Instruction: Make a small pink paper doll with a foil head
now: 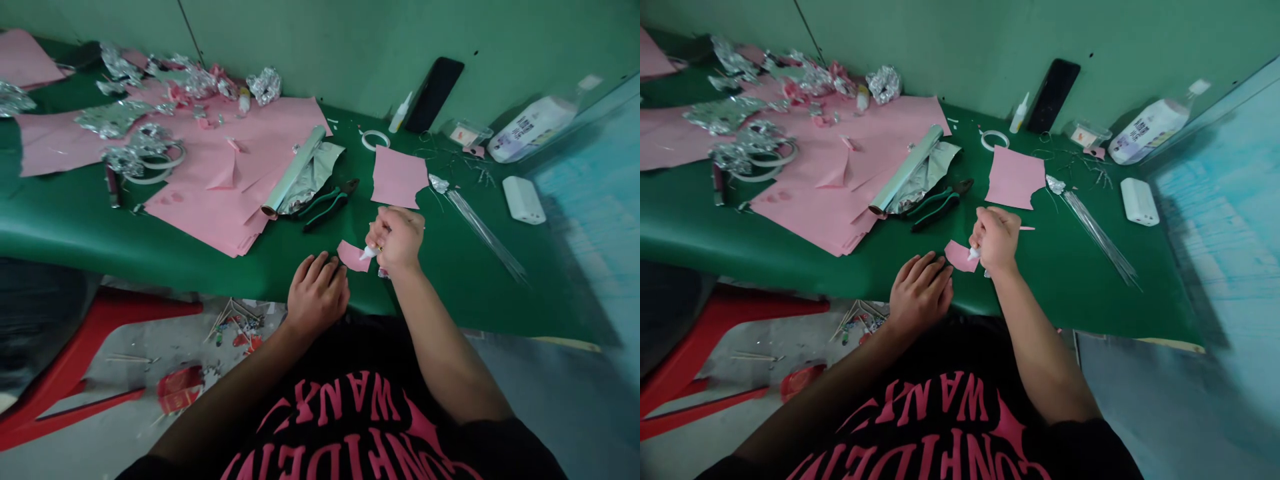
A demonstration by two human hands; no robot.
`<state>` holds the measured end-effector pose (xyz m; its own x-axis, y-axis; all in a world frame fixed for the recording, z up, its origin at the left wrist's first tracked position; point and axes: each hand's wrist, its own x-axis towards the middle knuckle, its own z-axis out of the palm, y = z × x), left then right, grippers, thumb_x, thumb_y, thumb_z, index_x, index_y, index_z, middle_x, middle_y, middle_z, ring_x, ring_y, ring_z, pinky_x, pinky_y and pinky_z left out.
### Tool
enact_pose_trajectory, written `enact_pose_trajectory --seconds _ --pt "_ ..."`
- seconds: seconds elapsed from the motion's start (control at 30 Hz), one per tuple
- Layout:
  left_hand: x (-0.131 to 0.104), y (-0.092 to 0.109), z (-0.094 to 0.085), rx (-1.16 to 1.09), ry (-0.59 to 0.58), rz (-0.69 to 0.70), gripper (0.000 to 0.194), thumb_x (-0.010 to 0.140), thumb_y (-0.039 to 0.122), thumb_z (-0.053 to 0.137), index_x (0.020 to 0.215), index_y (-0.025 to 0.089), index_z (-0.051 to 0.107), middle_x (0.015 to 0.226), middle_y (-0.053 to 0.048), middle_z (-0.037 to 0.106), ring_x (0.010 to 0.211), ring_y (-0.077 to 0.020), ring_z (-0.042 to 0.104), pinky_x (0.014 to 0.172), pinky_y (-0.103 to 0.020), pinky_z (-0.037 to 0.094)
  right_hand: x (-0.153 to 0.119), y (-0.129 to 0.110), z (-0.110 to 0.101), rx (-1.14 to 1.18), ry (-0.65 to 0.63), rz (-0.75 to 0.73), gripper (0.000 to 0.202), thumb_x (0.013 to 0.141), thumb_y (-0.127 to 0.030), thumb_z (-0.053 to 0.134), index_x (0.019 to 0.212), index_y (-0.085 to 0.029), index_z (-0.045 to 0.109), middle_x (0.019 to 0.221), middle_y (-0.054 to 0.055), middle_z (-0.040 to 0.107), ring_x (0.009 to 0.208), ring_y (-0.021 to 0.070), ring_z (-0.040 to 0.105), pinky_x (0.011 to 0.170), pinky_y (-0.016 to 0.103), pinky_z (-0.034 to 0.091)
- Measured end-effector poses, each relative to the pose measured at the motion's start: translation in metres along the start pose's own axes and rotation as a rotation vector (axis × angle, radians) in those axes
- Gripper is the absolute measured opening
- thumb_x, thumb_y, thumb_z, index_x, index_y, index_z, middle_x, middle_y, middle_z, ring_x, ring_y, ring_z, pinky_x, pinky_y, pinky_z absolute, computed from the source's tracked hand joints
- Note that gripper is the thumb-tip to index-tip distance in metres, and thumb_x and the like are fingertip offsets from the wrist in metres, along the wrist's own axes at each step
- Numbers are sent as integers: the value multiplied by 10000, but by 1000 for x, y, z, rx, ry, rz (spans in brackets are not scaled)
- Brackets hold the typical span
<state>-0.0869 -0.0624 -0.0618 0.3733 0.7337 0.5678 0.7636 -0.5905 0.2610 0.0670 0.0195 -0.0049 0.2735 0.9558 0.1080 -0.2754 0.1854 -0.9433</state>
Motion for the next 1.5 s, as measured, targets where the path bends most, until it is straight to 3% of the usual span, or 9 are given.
enact_pose_trajectory --seconds 0.13,0.33,0.73,0.97,1.1,1.2,1.33,1.5 --pt "0 0 0 -5 -15 -7 243 898 217 565 1094 176 702 1180 -90 719 1211 -285 605 1064 -455 427 0 -4 -5 -1 23 -14 413 761 -193 568 405 -221 360 341 -91 284 276 42 266 302 222 254" --pt "4 2 -4 26 -103 -22 348 915 227 545 1251 199 632 1192 -94 703 1224 -298 583 1052 -480 418 -1 -4 -2 52 18 -5 422 778 -200 568 406 -219 369 341 -88 295 271 45 274 298 224 249" --pt "6 2 -5 41 -105 -8 286 913 230 547 1162 218 689 1163 -85 704 1203 -307 585 1039 -487 418 -1 -1 -5 41 14 -6 431 789 -197 588 416 -217 372 347 -92 302 277 48 281 302 223 259" --pt "6 2 -5 42 -106 -9 290 903 215 555 1157 215 694 1152 -92 707 1201 -306 586 1037 -491 421 2 -22 -9 96 65 -91 419 784 -210 623 440 -216 382 371 -85 308 312 59 289 331 233 263" --pt "6 2 -5 46 -106 -9 292 903 212 553 1160 220 693 1159 -89 706 1204 -307 585 1040 -489 419 10 -49 -26 286 55 -81 328 754 -275 649 525 -217 421 469 -73 353 395 75 358 406 240 357" --pt "6 2 -5 49 -105 -12 296 905 214 555 1167 223 691 1168 -86 704 1205 -306 584 1044 -486 417 15 -66 -44 380 27 -126 72 676 -214 616 722 -234 565 645 -47 456 585 107 515 646 294 525" --pt "7 2 -6 42 -87 -12 290 896 204 571 1159 221 694 1162 -86 704 1195 -299 591 1043 -480 424 14 -72 -74 224 98 -183 354 591 -74 607 893 -255 642 746 -41 475 776 126 582 935 352 520" --pt "7 1 -7 37 -59 2 270 893 199 577 1136 207 694 1157 -98 696 1165 -292 606 1031 -480 443 4 -54 -126 65 394 -222 391 601 -171 790 968 -187 656 920 15 595 943 186 653 910 396 542"
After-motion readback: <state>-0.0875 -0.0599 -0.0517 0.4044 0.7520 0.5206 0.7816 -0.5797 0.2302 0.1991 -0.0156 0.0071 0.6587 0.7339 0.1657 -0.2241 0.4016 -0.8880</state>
